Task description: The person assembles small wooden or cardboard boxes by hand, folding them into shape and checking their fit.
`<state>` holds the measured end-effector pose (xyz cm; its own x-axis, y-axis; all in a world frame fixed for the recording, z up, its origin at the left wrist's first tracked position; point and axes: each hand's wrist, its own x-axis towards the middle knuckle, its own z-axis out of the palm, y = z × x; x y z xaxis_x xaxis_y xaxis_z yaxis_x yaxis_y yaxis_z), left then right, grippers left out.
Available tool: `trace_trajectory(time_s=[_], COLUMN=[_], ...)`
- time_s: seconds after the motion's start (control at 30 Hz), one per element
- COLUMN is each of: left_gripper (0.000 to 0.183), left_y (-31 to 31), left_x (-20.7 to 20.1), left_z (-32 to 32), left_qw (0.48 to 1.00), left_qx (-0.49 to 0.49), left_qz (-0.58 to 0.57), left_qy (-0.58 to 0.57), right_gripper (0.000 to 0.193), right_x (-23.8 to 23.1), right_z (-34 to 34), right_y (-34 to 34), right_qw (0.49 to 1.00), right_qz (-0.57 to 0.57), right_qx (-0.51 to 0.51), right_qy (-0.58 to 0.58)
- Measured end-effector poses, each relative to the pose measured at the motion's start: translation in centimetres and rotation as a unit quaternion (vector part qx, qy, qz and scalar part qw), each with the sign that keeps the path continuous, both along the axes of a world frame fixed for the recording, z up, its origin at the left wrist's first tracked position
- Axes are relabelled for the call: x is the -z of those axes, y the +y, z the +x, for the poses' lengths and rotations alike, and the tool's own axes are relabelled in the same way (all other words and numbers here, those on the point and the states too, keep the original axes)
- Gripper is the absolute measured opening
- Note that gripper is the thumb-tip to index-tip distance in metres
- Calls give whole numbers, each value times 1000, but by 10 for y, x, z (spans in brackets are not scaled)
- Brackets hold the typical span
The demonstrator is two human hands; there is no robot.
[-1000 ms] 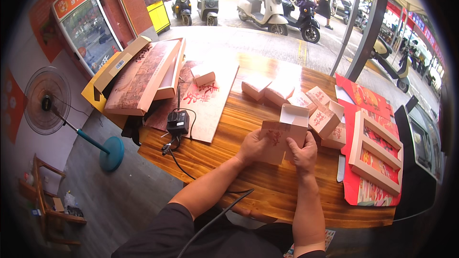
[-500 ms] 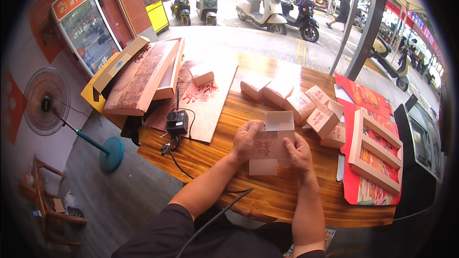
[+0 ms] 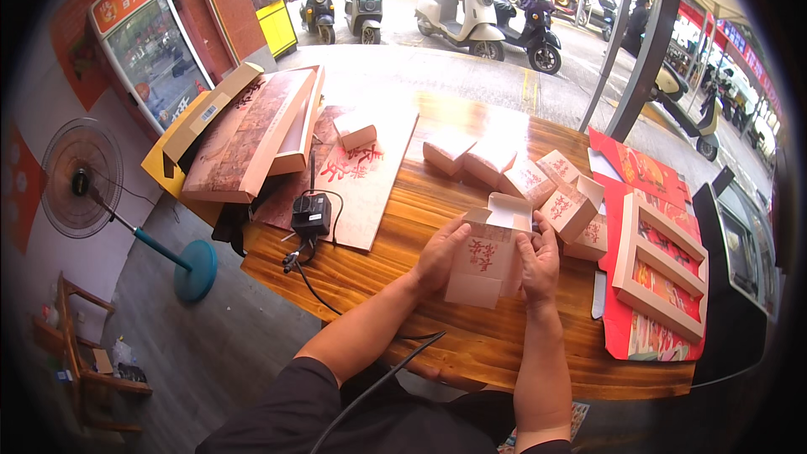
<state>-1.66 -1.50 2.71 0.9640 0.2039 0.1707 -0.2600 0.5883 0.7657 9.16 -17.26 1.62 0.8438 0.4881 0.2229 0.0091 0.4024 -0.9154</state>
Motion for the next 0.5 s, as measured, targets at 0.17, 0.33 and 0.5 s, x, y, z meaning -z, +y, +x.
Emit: trace_trajectory(time_s=[0.17,0.33,0.5], left_gripper=[48,48,44], left_y=[-1,3,3], left_x=[6,10,17], left_z=[2,0,3], left_qw=[999,997,991], left_qx=[-28,-29,-60], left_qz=[43,68,123], left_qy=[-2,-13,-10], right_gripper=[46,43,38], right_x=[2,8,8], right_z=[-2,-5,-4], right_y=[2,0,0], right_qw=[1000,997,996], right_qz=[14,-2,5], right_qx=[3,-67,-42], right_qy=[-14,-42,-78])
